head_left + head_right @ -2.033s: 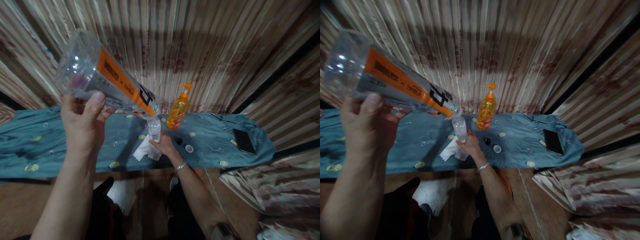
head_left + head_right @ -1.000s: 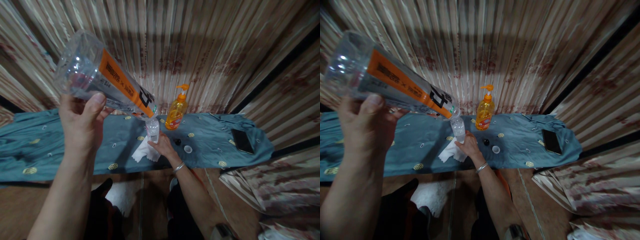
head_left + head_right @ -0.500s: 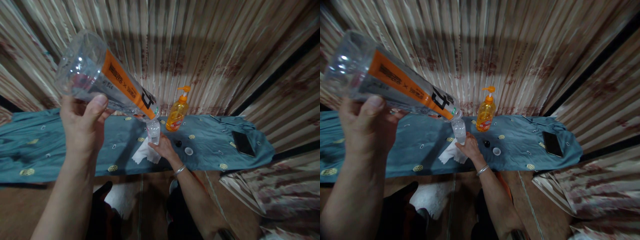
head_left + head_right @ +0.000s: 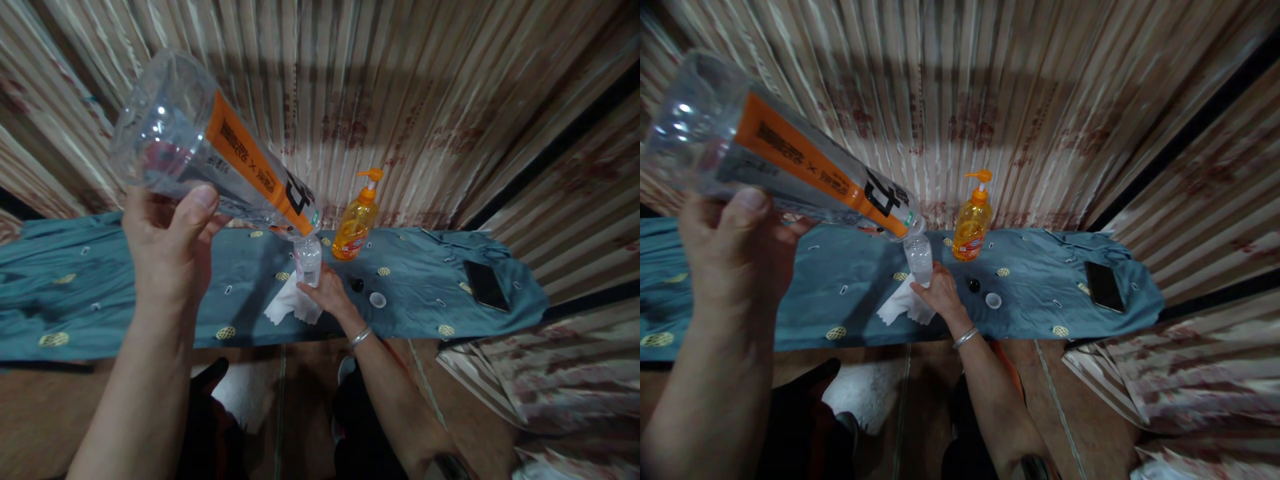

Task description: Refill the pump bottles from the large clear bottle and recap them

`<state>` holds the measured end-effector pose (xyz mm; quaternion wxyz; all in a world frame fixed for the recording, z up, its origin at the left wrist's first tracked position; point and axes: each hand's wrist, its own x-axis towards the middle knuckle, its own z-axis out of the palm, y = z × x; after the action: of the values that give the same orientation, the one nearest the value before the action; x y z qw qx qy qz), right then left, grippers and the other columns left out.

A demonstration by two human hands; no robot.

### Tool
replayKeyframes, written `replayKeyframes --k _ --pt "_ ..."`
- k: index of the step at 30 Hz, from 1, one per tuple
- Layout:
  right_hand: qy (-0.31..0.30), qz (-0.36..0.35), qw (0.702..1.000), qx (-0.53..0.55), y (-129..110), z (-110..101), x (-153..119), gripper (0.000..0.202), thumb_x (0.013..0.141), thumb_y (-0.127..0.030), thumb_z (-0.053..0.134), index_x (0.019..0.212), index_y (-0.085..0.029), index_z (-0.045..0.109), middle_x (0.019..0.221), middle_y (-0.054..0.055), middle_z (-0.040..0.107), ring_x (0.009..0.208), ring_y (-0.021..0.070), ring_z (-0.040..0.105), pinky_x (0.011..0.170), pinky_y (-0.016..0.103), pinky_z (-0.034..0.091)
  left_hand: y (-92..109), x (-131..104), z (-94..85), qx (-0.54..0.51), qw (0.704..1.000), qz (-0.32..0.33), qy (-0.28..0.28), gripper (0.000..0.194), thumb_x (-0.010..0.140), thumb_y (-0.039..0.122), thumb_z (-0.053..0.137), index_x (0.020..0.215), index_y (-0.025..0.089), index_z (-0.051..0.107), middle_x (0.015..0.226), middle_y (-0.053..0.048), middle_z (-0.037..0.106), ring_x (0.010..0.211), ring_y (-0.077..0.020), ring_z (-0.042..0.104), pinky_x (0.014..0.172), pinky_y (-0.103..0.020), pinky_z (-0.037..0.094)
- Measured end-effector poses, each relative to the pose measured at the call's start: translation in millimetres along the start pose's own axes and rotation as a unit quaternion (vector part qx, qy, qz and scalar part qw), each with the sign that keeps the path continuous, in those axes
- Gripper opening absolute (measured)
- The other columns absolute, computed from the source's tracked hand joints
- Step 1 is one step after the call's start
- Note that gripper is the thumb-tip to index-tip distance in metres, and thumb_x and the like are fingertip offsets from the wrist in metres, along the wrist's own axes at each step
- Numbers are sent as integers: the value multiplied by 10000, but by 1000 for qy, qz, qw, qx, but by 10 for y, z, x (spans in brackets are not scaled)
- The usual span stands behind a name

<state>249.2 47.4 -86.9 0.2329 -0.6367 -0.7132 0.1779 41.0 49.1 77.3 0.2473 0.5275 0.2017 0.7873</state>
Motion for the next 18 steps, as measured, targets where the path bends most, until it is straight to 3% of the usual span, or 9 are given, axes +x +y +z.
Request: replayKeyframes --k 5,10,18 --pt "6 -3 1000 3 -2 -8 2 513 931 -360 857 1365 -129 712 1350 195 799 1276 328 773 1045 345 585 17 6 -22 19 1000 -4 -10 563 559 514 1031 961 297 701 831 28 644 688 -190 650 878 -589 684" --pt "3 -5 1000 4 6 -8 2 532 941 -360 851 1383 -106 698 1365 201 789 1298 327 759 1062 336 571 4 7 -21 10 1000 0 -8 560 540 524 1042 902 284 688 825 18 634 767 -208 680 894 -554 683" --pt "3 1 1000 -5 18 3 10 532 938 -389 849 1367 -111 703 1348 199 792 1273 323 770 1039 326 572 -149 11 -30 -11 999 34 17 520 519 535 1042 859 283 741 743 34 621 672 -176 644 775 -518 697"
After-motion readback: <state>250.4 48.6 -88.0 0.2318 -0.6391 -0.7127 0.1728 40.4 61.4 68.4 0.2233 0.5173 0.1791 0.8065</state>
